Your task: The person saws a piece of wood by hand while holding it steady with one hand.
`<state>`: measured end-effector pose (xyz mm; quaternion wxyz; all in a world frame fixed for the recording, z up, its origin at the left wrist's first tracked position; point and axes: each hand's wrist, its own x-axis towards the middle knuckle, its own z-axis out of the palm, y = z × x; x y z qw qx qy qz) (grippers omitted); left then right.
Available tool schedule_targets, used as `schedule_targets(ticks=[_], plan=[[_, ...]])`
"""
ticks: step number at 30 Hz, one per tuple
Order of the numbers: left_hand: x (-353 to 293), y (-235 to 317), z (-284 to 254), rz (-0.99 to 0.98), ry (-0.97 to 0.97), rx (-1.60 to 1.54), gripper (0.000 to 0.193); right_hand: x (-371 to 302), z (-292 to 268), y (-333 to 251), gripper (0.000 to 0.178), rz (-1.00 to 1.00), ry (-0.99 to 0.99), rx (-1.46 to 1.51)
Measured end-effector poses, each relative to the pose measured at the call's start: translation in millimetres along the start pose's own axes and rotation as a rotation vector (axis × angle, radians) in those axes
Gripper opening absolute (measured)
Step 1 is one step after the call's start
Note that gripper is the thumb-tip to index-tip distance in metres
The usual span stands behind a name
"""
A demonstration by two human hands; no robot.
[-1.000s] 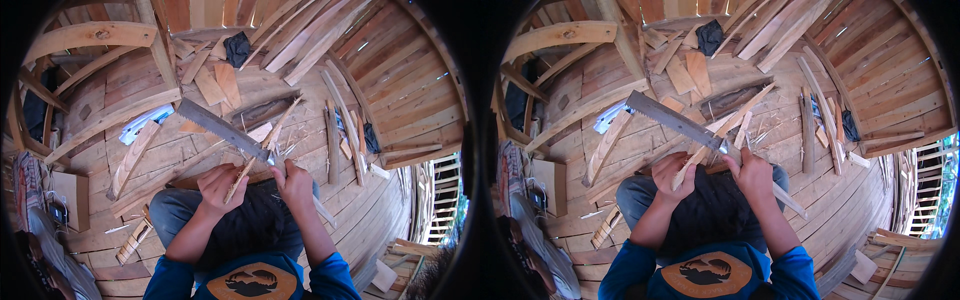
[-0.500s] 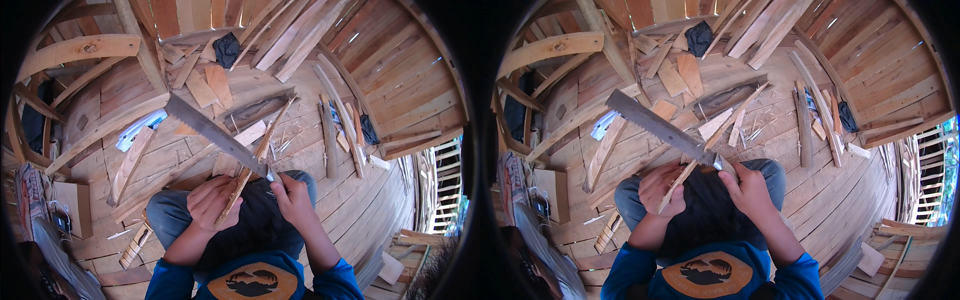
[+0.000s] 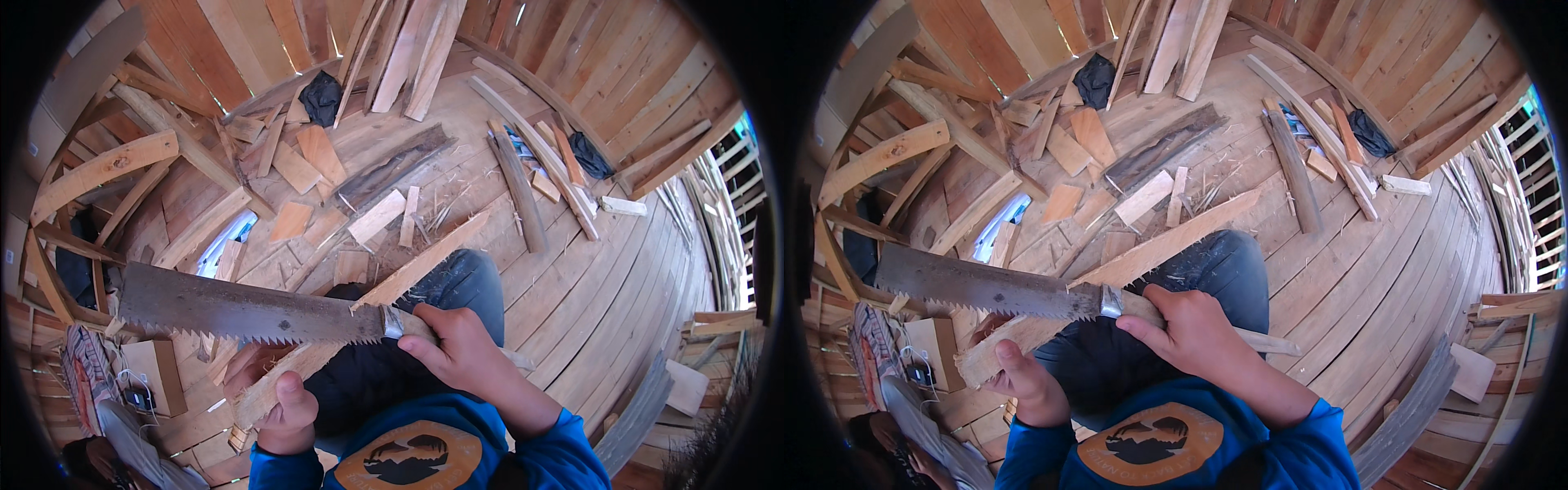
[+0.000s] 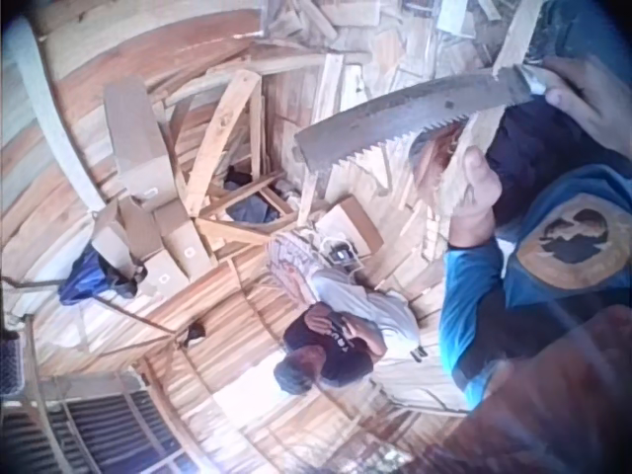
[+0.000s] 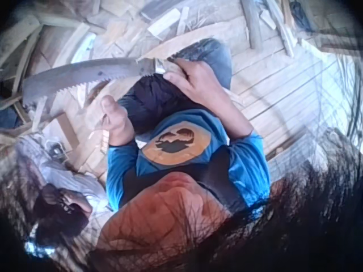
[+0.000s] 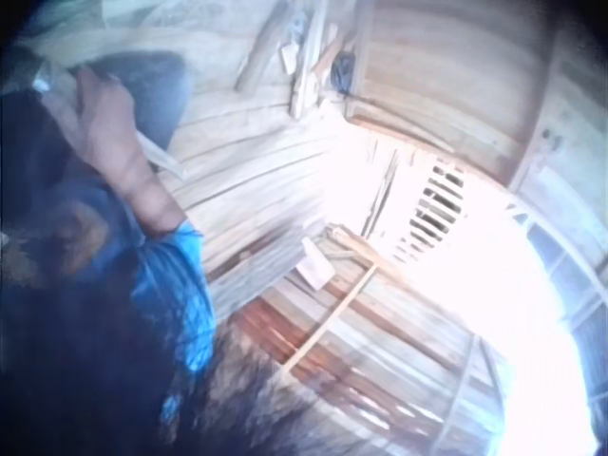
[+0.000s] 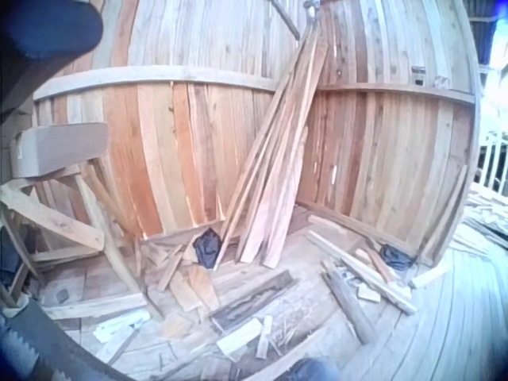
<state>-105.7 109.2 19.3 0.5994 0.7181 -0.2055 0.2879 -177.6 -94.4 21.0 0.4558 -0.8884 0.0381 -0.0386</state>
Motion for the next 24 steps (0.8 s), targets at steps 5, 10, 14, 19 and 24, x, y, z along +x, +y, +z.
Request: schedule_targets(ticks=[5, 10, 14, 19, 24], plan=[[-14.9, 27.8, -8.1, 0.184, -0.148, 0.128, 0.042, -32.4, -19.1, 13.2, 0.053, -0.066, 0.098, -0.152], [-12.7, 59.6, 2.8, 0.295, -0.308, 0.085, 0.028, -61.4, -27.4, 17.2, 0.055, -0.022, 0.165, -0.16], [-17.4, 59.6, -1.3, 0.329, -0.396, 0.059, 0.026, -74.5, -28.8, -14.8, 0.054, 0.12, 0.021, 0.014], [-26.9, 61.2, -0.2, 0.422, -0.458, 0.017, 0.021, -81.6, -39.6, -6.1, 0.053, 0.166, 0.038, -0.118], [-47.4, 55.8, 7.7, 0.431, -0.424, -0.043, 0.02, -100.0, -24.3, -7.9, 0.061, 0.194, 0.165, -0.184]])
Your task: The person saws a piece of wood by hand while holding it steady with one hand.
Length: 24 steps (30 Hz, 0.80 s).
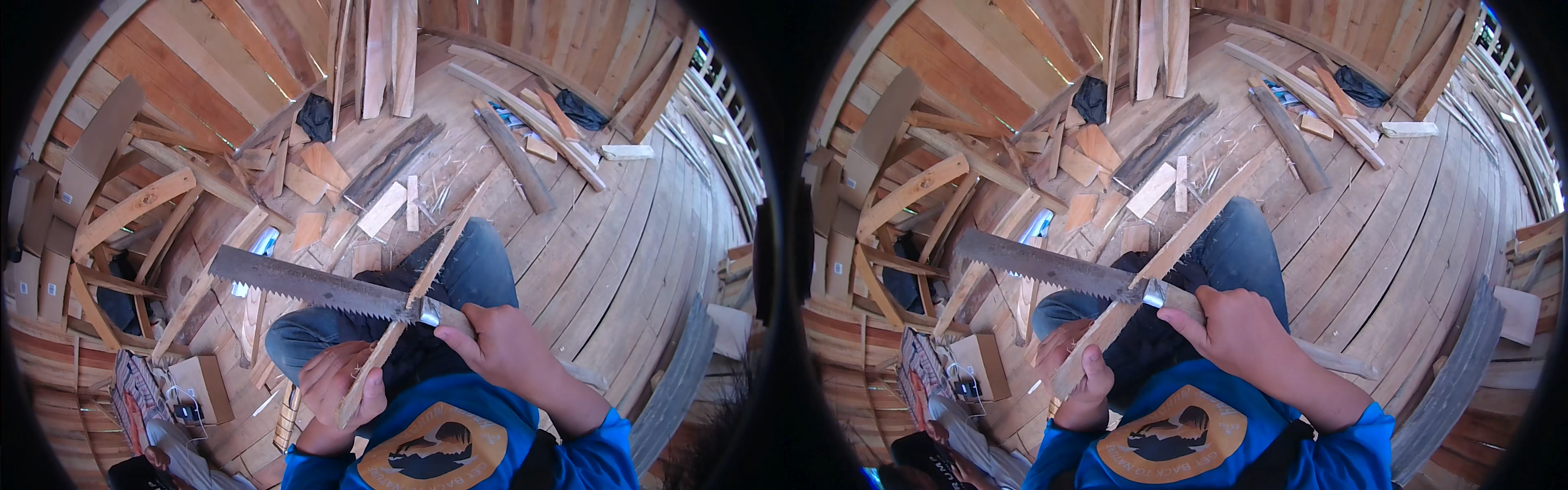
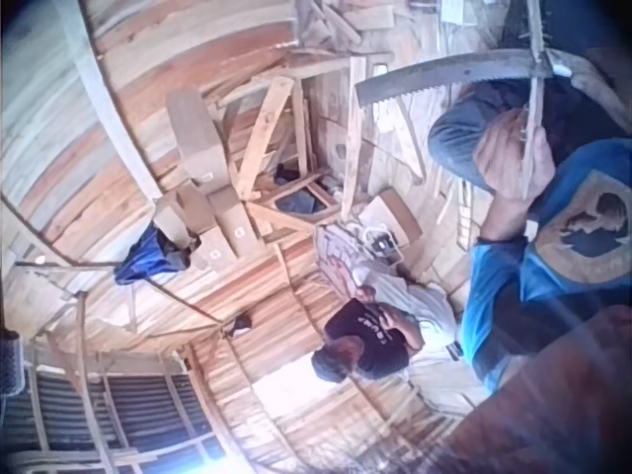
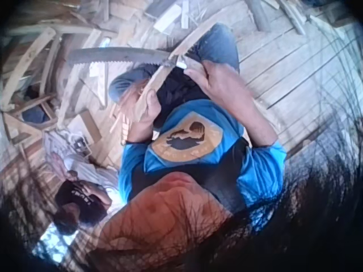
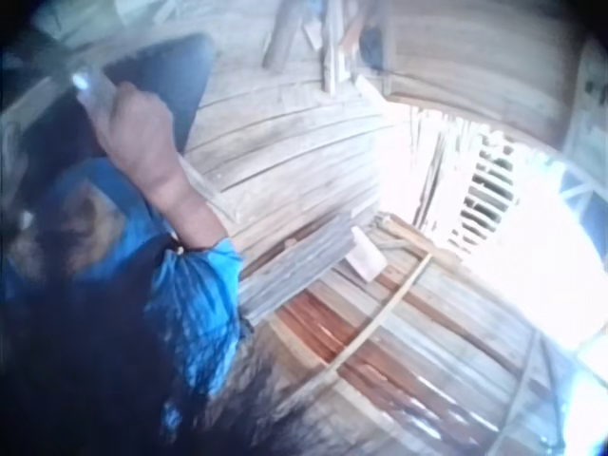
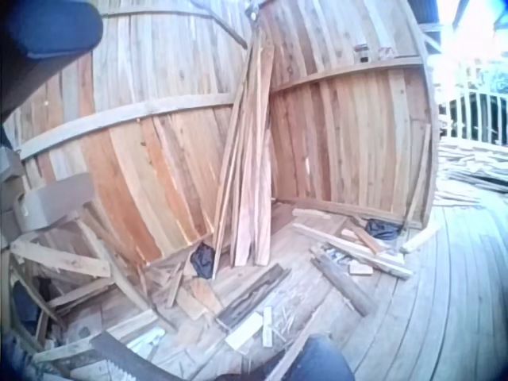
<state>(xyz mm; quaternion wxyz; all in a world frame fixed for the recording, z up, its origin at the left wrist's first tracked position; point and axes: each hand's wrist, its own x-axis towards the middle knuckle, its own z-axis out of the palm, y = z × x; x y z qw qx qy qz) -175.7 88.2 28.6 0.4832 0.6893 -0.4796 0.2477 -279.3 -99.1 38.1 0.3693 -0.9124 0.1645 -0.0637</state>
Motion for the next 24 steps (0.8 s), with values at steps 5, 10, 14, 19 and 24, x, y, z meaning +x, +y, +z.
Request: schedule_targets(ticks=[5, 10, 14, 19, 24], plan=[[-8.5, 3.0, -2.1, 0.08, -0.161, -0.004, 0.02, -16.0, 9.4, 26.3, 0.062, -0.03, 0.063, -0.129], [-2.6, 6.7, 2.5, 0.023, -0.1, 0.017, 0.016, -3.0, 16.4, 31.4, 0.06, -0.121, 0.188, -0.22], [19.9, 12.3, 7.8, -0.05, -0.036, 0.054, 0.013, 12.7, 5.1, 28.3, 0.058, -0.157, 0.235, -0.278], [31.4, 17.9, 8.2, -0.097, -0.025, 0.071, 0.011, 20.9, -9.2, 20.9, 0.058, -0.172, 0.246, -0.308], [36.8, 21.6, 16.1, -0.085, 0.067, 0.129, 0.011, 18.6, -24.5, 5.2, 0.056, -0.016, 0.022, -0.047]])
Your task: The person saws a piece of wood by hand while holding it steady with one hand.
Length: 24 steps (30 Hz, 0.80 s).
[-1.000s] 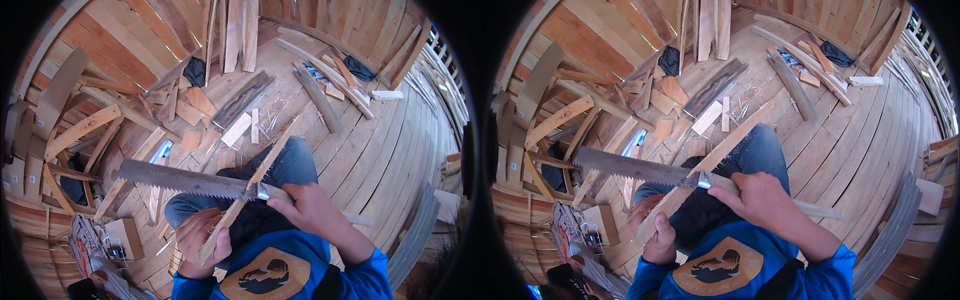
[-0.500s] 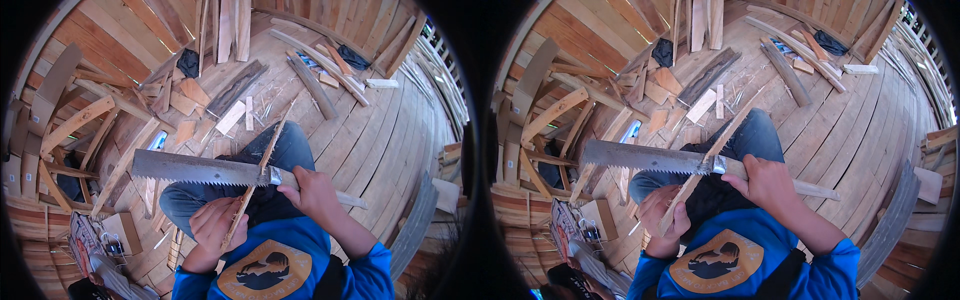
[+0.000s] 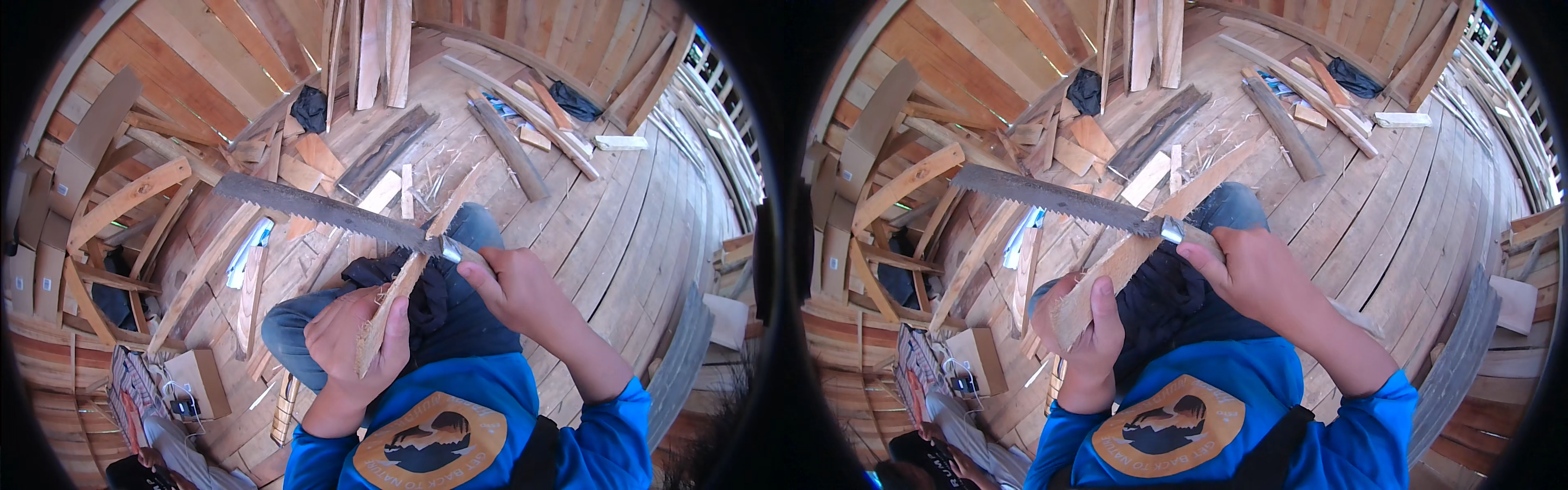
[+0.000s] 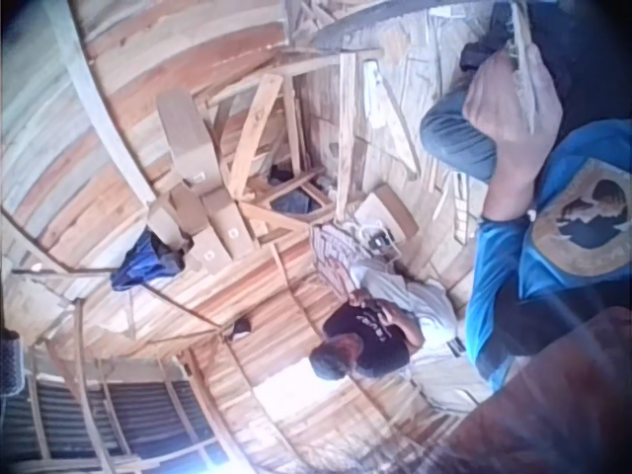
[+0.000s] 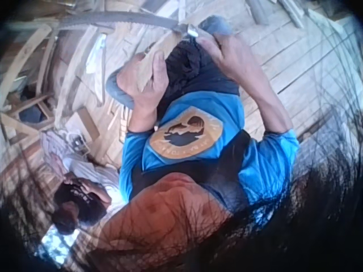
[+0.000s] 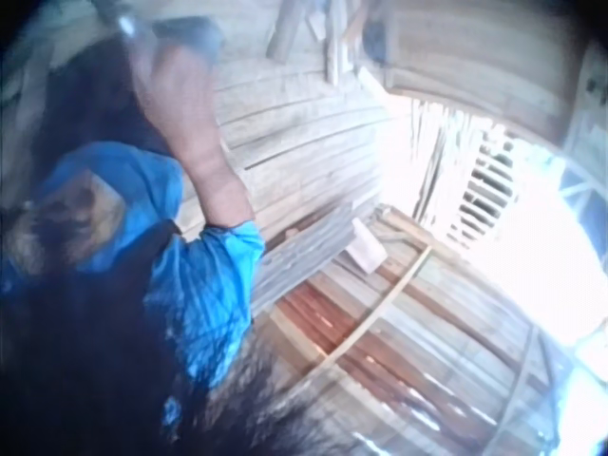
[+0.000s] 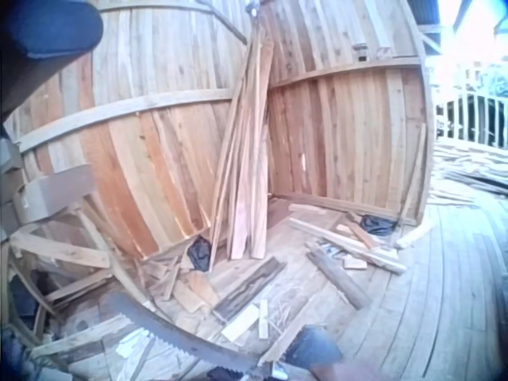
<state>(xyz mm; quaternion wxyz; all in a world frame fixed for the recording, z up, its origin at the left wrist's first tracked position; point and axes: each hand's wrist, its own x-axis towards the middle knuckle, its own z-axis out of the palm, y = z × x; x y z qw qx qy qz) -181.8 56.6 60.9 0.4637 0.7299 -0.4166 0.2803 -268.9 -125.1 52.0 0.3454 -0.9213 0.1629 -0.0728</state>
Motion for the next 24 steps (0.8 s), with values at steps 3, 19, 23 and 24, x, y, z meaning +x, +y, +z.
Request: schedule_targets(ticks=[3, 19, 23, 24], plan=[[-6.6, -3.3, -4.5, 0.009, -0.063, 0.003, 0.01, -18.2, -4.4, -10.0, 0.057, 0.035, -0.069, 0.114], [-14.0, -13.1, 0.3, -0.007, 0.041, -0.039, 0.011, -6.5, 26.0, 23.8, 0.061, -0.049, 0.215, -0.253], [-13.3, -26.2, 19.1, -0.091, 0.056, -0.097, 0.014, 16.0, 7.3, 30.6, 0.056, -0.007, 0.138, -0.367], [-13.0, -29.5, 28.7, -0.066, 0.084, -0.095, 0.015, 20.8, 2.2, 36.8, 0.057, -0.006, 0.141, -0.398]])
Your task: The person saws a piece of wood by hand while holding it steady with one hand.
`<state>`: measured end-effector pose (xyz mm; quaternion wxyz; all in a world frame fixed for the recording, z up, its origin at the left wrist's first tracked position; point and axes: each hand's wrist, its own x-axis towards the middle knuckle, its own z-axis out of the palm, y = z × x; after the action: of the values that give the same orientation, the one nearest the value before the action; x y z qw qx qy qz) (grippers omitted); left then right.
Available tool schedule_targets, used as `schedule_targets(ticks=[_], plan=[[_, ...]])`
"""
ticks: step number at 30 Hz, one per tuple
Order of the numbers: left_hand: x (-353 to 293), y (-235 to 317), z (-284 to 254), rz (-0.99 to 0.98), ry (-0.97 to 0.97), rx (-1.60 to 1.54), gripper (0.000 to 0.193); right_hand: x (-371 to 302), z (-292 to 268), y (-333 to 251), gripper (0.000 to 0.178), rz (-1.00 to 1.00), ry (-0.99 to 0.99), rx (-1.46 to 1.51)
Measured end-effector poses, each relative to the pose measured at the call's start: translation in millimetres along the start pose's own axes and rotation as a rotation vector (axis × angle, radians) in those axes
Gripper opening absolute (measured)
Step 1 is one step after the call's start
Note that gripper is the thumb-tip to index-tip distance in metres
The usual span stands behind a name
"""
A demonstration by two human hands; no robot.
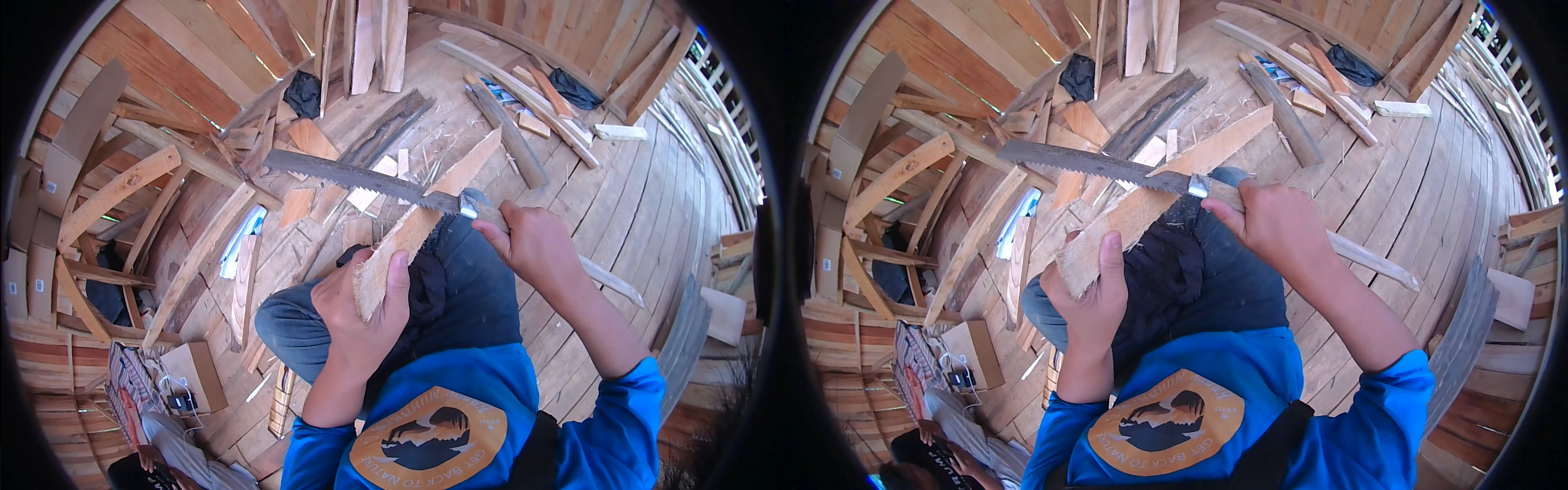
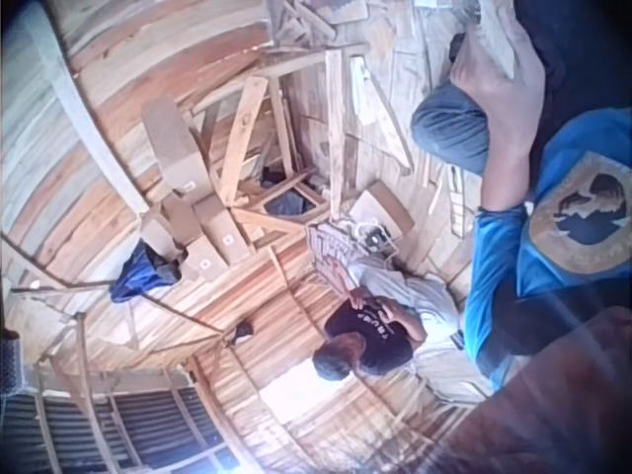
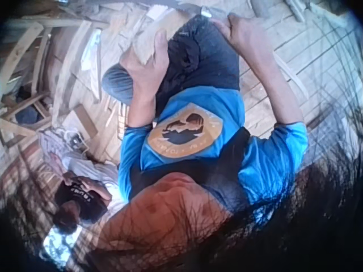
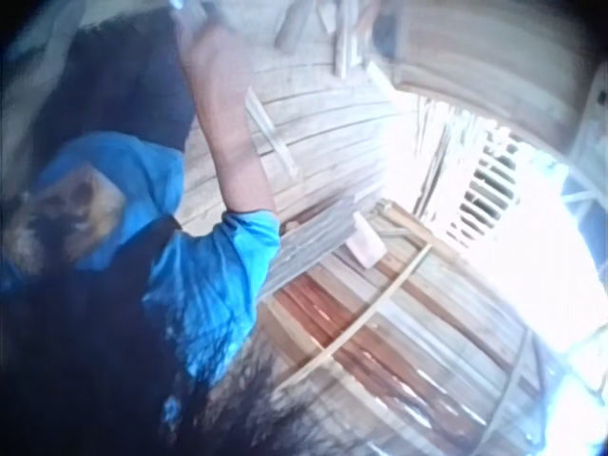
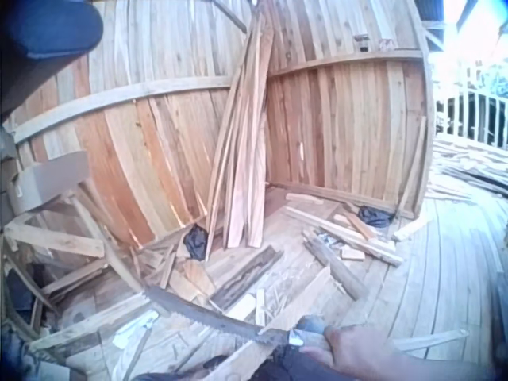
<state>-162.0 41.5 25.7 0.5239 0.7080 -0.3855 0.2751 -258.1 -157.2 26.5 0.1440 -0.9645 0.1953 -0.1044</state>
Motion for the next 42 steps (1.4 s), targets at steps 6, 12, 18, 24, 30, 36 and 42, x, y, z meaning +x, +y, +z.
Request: schedule_targets(ticks=[6, 12, 18, 24, 30, 36, 42], plan=[[19.7, 3.1, -4.6, -0.121, 0.014, -0.013, 0.016, 17.7, -12.4, -6.3, 0.061, -0.03, -0.016, 0.103], [30.3, 8.3, -27.9, -0.108, 0.071, 0.11, 0.019, 20.1, -0.1, -25.9, 0.061, -0.039, -0.193, 0.508], [26.3, 4.5, -42.3, -0.132, -0.002, 0.106, 0.018, 12.4, -4.5, -34.2, 0.064, 0.062, -0.463, 0.86], [17.9, 4.9, -41.3, -0.133, -0.013, 0.09, 0.019, 6.6, 1.4, -30.1, 0.06, 0.148, -0.616, 1.137], [17.2, 3.0, -41.4, -0.157, 0.004, 0.099, 0.019, 9.2, 5.3, -29.5, 0.059, 0.226, -0.866, 1.372], [19.0, 3.1, -45.2, -0.186, 0.002, 0.107, 0.019, 6.7, 16.2, -33.5, 0.06, 0.196, -0.917, 1.408], [20.0, 0.4, -44.3, -0.173, 0.028, 0.116, 0.018, -9.1, -1.3, -53.7, 0.054, -0.049, -0.334, 0.848]])
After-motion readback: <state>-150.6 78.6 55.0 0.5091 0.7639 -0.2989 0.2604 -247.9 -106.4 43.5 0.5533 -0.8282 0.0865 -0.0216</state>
